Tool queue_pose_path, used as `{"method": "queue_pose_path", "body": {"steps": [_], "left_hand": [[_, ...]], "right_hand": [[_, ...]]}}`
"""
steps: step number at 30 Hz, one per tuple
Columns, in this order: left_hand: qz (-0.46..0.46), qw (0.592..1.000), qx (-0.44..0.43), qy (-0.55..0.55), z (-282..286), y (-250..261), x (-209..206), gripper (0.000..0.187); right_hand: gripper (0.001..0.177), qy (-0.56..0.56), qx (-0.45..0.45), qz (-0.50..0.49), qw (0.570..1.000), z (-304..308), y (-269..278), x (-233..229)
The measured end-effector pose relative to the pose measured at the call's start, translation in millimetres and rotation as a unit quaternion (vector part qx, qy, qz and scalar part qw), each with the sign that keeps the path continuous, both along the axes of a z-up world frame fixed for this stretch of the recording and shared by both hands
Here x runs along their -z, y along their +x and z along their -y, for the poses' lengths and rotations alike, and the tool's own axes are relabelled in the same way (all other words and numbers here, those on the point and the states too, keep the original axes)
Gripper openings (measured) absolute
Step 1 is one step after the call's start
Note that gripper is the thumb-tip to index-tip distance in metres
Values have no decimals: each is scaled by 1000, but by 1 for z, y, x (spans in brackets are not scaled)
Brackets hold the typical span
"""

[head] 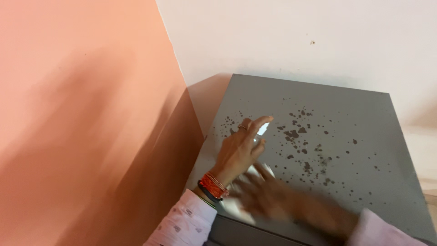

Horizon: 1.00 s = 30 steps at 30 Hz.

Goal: The person wipes a gray cabinet top with a white cloth while repeatedly spraying a clear liquid from a small spray bottle. The person alternates between wiping and spraying across the surface, focusing on removing dark spots.

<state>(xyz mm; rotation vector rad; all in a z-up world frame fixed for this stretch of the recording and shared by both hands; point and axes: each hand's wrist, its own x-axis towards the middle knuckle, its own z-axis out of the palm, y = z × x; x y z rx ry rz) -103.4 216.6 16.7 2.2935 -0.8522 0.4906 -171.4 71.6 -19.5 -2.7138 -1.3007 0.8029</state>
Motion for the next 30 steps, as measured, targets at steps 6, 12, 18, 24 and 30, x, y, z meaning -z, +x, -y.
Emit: {"method": "queue_pose_path", "body": {"steps": [6, 12, 18, 24, 30], "left_hand": [[-59, 995, 76, -21, 14, -6, 7, 67], [-67, 989, 127, -26, 44, -27, 7, 65], [-31, 992, 118, -38, 41, -40, -6, 63], [-70, 984, 121, -114, 38, -48, -24, 66], [-93, 986, 104, -89, 59, -39, -32, 68]], "right_hand": [[43, 382, 333, -4, 862, 145, -25, -7], [74, -64, 293, 310, 902, 181, 52, 21], [41, 191, 242, 223, 925, 125, 16, 34], [48, 398, 675, -37, 620, 146, 10, -38], [47, 280, 459, 302, 787, 173, 58, -59]]}}
